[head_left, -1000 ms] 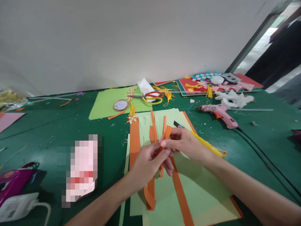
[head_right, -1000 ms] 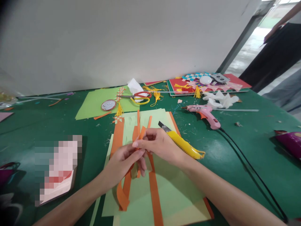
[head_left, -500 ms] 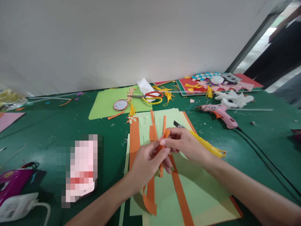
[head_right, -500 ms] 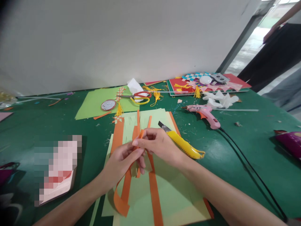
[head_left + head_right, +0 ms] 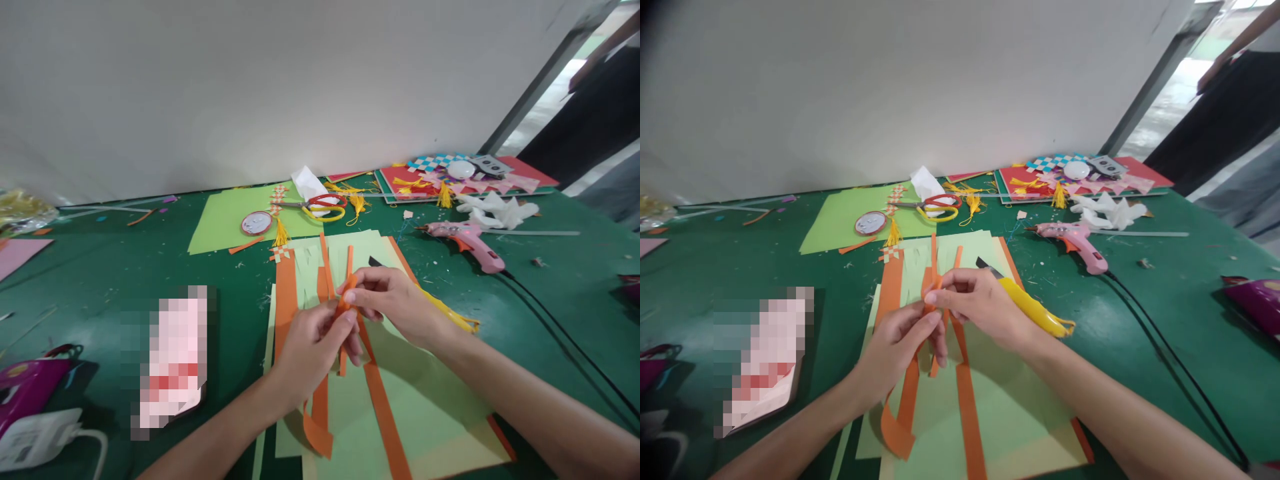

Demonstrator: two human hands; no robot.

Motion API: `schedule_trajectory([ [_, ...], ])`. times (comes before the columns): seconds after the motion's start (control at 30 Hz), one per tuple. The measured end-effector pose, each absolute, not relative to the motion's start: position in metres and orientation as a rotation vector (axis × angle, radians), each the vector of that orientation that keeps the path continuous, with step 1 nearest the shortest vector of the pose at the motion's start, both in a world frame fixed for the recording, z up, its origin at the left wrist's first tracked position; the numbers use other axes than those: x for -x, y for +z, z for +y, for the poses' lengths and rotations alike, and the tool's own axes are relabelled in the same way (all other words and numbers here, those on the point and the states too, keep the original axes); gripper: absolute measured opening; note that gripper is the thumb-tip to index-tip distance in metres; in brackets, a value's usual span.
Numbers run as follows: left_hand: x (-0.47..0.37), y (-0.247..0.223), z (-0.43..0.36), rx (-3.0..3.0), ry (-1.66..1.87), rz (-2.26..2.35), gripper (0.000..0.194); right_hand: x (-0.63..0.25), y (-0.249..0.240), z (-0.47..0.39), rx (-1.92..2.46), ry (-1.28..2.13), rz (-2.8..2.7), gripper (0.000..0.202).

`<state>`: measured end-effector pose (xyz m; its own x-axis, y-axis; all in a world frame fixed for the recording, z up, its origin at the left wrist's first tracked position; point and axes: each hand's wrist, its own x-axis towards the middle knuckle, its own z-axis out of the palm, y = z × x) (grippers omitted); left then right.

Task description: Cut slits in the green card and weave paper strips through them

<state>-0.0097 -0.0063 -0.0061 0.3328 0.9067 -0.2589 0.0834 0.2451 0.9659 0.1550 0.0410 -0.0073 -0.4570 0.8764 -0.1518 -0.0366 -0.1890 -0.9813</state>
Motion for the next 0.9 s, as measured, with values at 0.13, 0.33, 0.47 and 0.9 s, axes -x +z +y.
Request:
schedule_trajectory([
  [0.13, 0.0098, -0.0054, -0.0061, -1.281, 0.721, 1.143, 0.023, -0.1514, -0.0134, 0.0378, 1.03, 1.717, -1.387, 0.028],
  [0.33, 0.0105, -0.0104, -0.007, -1.311, 0.755, 1.151, 0.03, -0.1472, -0.0168, 0.035, 1.013, 1.7, -1.349, 0.031],
  [0.47, 0.0109, -0.013, -0.0076, -1.319, 0.788, 1.124, 0.033, -0.1488, -0.0157, 0.0365, 1.016, 1.73, -1.352, 0.028],
  [0.9, 0.01, -0.0104, -0.0071, -1.321, 0.786, 1.151, 0.03, -0.1509, -0.0159, 0.0378, 0.977, 1.729, -1.328, 0.017],
])
